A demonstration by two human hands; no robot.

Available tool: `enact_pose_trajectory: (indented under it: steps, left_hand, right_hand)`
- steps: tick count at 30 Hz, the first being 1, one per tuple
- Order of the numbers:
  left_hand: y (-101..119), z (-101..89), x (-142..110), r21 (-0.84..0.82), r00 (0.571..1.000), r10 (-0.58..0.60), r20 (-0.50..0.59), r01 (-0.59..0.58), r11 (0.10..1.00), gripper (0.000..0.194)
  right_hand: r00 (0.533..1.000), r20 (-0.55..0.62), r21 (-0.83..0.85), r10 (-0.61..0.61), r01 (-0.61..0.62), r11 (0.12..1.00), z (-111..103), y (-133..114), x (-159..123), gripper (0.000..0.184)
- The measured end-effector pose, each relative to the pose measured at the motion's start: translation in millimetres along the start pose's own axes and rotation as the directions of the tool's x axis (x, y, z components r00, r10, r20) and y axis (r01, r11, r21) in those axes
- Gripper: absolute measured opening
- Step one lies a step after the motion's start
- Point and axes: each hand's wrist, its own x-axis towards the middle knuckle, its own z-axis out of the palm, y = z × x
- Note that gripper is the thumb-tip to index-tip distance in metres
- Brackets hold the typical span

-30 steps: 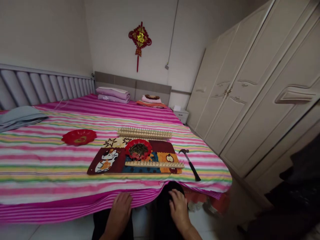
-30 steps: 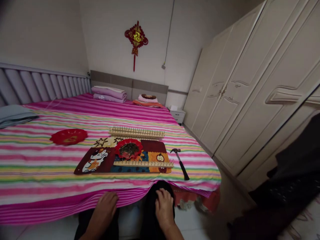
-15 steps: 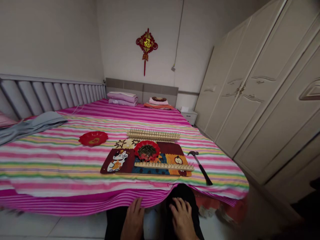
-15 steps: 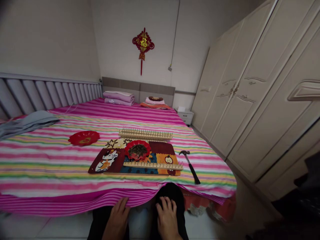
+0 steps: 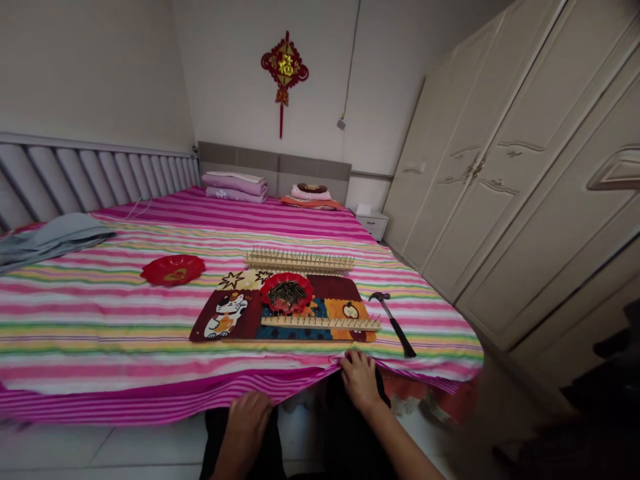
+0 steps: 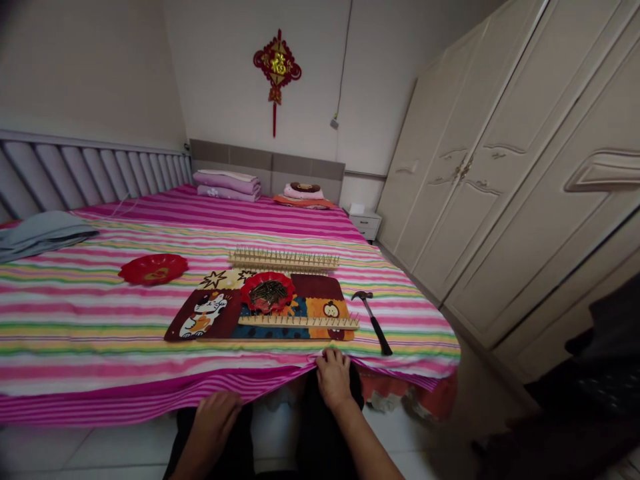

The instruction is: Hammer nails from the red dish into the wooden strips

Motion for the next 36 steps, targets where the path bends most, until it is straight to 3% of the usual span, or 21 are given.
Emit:
enact_pose_trajectory:
  steps: [3, 8, 14, 16, 19, 21, 24, 26, 28, 30, 33, 34, 36]
  left_hand:
    - [-3.0, -6.6, -2.4, -0.070, 0.998, 0.048, -0.044, -0.051, 0.996, 0.022]
    - [8.6, -23.9, 6.9, -0.183, 0.992, 0.007, -0.127, -0.031, 0.983, 0.028]
    - [26.1, -56.9, 26.2, -0.298, 0.986, -0.026, -0.163, -0.024, 0.954, 0.024]
    - [25.7, -66.7, 28.5, -0.349, 0.990, -0.056, -0.133, 0.006, 0.937, 0.024]
    - [20.4, -75.3, 24.1, -0.398, 0.989, -0.119, 0.084, 0.143, 0.906, 0.026]
    - [17.5, -77.1, 17.5, -0.366, 0.939, -0.138, 0.316, 0.255, 0.895, 0.027]
    - [19.7, -78.5, 11.2, -0.288, 0.775, -0.116, 0.622, 0.364, 0.886, 0.018]
    - [24.8, -79.9, 15.1, -0.303, 0.647, -0.055, 0.761, 0.429, 0.851, 0.010]
    - [30.1, -79.6, 26.8, -0.367, 0.566, 0.022, 0.824, 0.505, 0.781, 0.013]
    - [33.5, -75.0, 43.7, -0.405, 0.568, 0.028, 0.822, 0.551, 0.730, 0.017]
    - [35.0, -59.5, 68.8, -0.401, 0.623, -0.026, 0.782, 0.535, 0.744, 0.018]
    - [35.1, -53.3, 75.5, -0.391, 0.619, -0.023, 0.785, 0.525, 0.756, 0.018]
    - [36.1, -41.5, 86.3, -0.369, 0.552, 0.034, 0.833, 0.509, 0.778, 0.018]
  right_hand:
    - [0.998, -0.032, 0.052, -0.059, 0.061, 0.997, -6.2, 12.4, -11.5, 0.022]
    - [0.988, -0.102, 0.149, -0.113, 0.127, 0.981, -20.1, 24.1, -28.9, 0.022]
    - [0.960, -0.251, 0.270, -0.124, 0.192, 0.943, -51.5, 29.1, -19.0, 0.020]
    - [0.955, -0.270, 0.340, -0.125, 0.216, 0.915, -65.4, 29.0, -19.0, 0.021]
    - [0.986, -0.081, 0.411, -0.144, 0.165, 0.897, -77.1, 25.3, -30.6, 0.021]
    - [0.980, 0.131, 0.432, -0.147, 0.077, 0.899, -75.3, 20.9, -43.3, 0.020]
    - [0.888, 0.440, 0.473, -0.133, -0.103, 0.875, -64.4, 13.2, -59.6, 0.017]
    - [0.824, 0.546, 0.534, -0.154, -0.200, 0.822, -58.4, 8.1, -63.4, 0.021]
    - [0.786, 0.584, 0.628, -0.203, -0.280, 0.726, -55.6, 3.7, -60.4, 0.026]
    - [0.791, 0.572, 0.715, -0.217, -0.351, 0.604, -54.8, 0.4, -52.8, 0.026]
    - [0.885, 0.451, 0.779, -0.116, -0.327, 0.535, -53.8, -2.1, -37.9, 0.012]
    - [0.914, 0.398, 0.781, -0.078, -0.293, 0.551, -54.0, -2.4, -32.3, 0.011]
    - [0.947, 0.319, 0.762, -0.042, -0.230, 0.606, -57.0, -2.5, -19.7, 0.013]
